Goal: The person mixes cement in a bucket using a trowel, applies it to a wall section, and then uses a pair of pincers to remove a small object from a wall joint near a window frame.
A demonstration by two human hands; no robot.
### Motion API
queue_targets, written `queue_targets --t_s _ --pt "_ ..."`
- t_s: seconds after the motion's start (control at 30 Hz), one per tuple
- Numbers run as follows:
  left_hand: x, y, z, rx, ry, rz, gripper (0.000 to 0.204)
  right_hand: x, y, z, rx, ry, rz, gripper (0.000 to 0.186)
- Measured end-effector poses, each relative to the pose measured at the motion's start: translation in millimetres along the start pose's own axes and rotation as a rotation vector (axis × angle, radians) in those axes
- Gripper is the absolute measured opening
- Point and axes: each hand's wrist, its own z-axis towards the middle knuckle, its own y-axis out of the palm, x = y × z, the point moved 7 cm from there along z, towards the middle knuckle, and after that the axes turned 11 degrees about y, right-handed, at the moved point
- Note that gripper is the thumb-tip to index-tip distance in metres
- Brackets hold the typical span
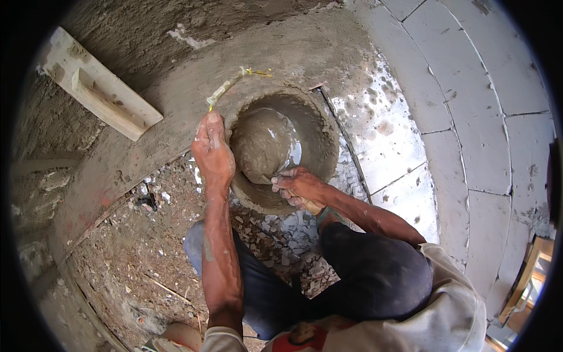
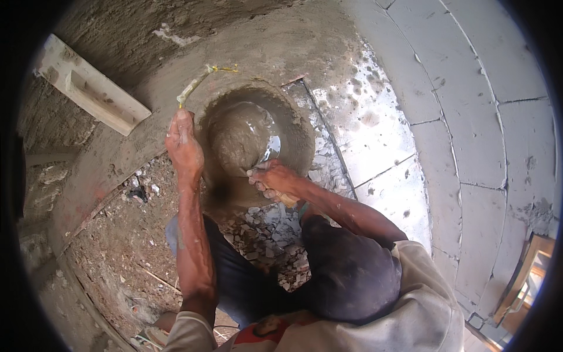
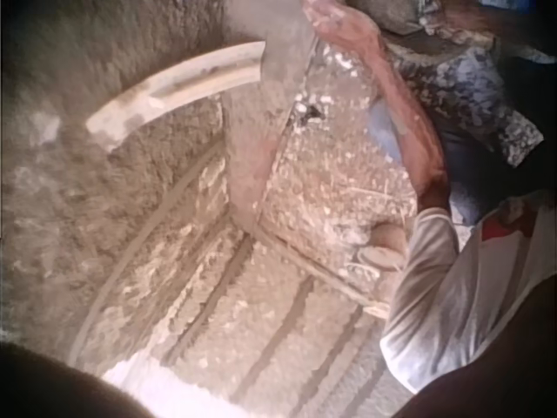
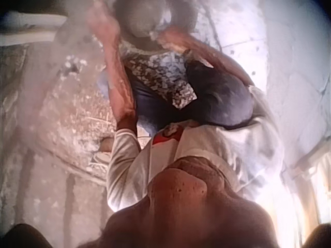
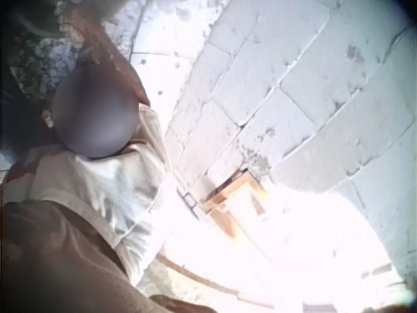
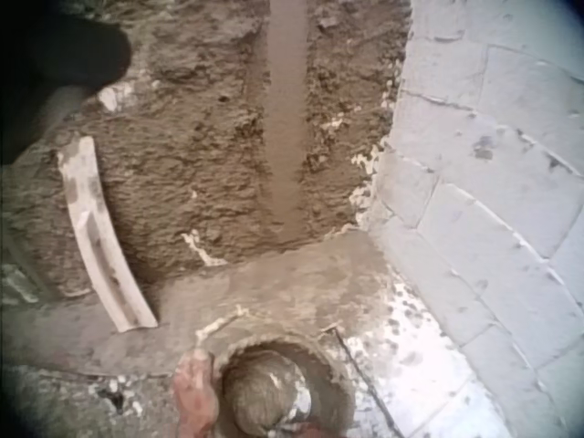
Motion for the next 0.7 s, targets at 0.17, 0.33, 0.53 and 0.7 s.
queue_targets --t_s 0.17,0.33,0.53,0.7 --pt "-7.5 -10.4 -3.5 0.001 -0.017 -0.012 0.05 -33.3 3.8 -5.6 -0.479 -0.068 0.8 0.035" --pt "-11.5 -9.9 -4.4 -0.103 0.004 0.032 0.046 -35.5 -48.5 -56.2 -0.029 -0.253 0.082 0.036" --pt "-5.1 -3.5 -4.0 -0.115 0.05 0.051 0.051 -54.0 -56.9 -69.2 1.171 -0.486 -1.374 0.033" --pt "-8.3 -8.1 -4.6 -0.114 0.081 0.071 0.056 -22.8 -10.8 -27.3 0.588 -0.5 -1.345 0.022"
